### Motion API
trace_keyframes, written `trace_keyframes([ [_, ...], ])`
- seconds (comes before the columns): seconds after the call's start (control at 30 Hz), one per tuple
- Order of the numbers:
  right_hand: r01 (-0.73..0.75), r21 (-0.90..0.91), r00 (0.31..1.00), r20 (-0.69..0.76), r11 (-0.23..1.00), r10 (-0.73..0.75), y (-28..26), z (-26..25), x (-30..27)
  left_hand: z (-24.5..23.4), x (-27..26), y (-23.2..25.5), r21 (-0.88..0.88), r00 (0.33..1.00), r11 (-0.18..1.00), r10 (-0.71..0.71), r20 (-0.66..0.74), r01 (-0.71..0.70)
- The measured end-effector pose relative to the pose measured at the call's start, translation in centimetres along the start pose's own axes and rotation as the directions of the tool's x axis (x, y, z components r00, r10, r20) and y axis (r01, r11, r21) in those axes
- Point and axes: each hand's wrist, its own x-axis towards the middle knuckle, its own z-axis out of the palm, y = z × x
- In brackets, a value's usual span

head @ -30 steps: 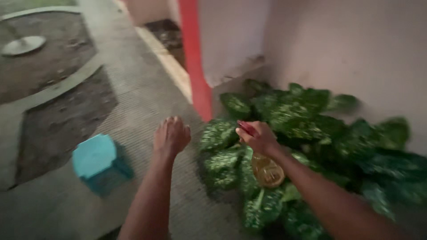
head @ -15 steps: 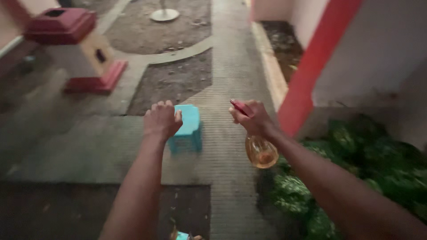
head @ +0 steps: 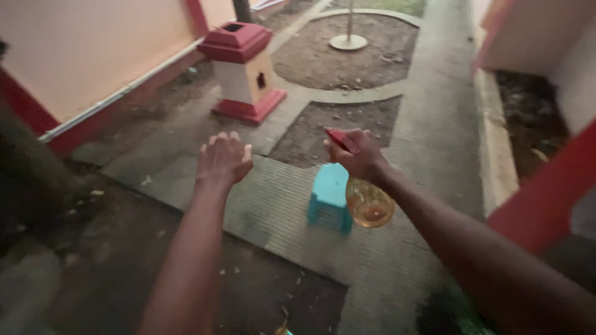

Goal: The person uses a spray bottle to water several potted and ground plants, while touching the leaves by hand.

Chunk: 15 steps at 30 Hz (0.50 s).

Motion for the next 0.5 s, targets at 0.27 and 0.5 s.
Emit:
trace_keyframes([
  [0.27, 0.110, 0.114, 0.994, -0.004, 0.987, -0.110, -4.0, -0.9, 7.0, -5.8, 2.1, -2.7, 0.016, 0.989, 0.991, -0.133, -0.072, 0.134],
  [0.5, 0.366, 0.141, 0.931, -0.053, 0.920, -0.362, -5.2, -3.2, 14.6, -11.0, 5.4, -2.0, 0.081, 0.968, 0.976, -0.189, -0.163, 0.204],
])
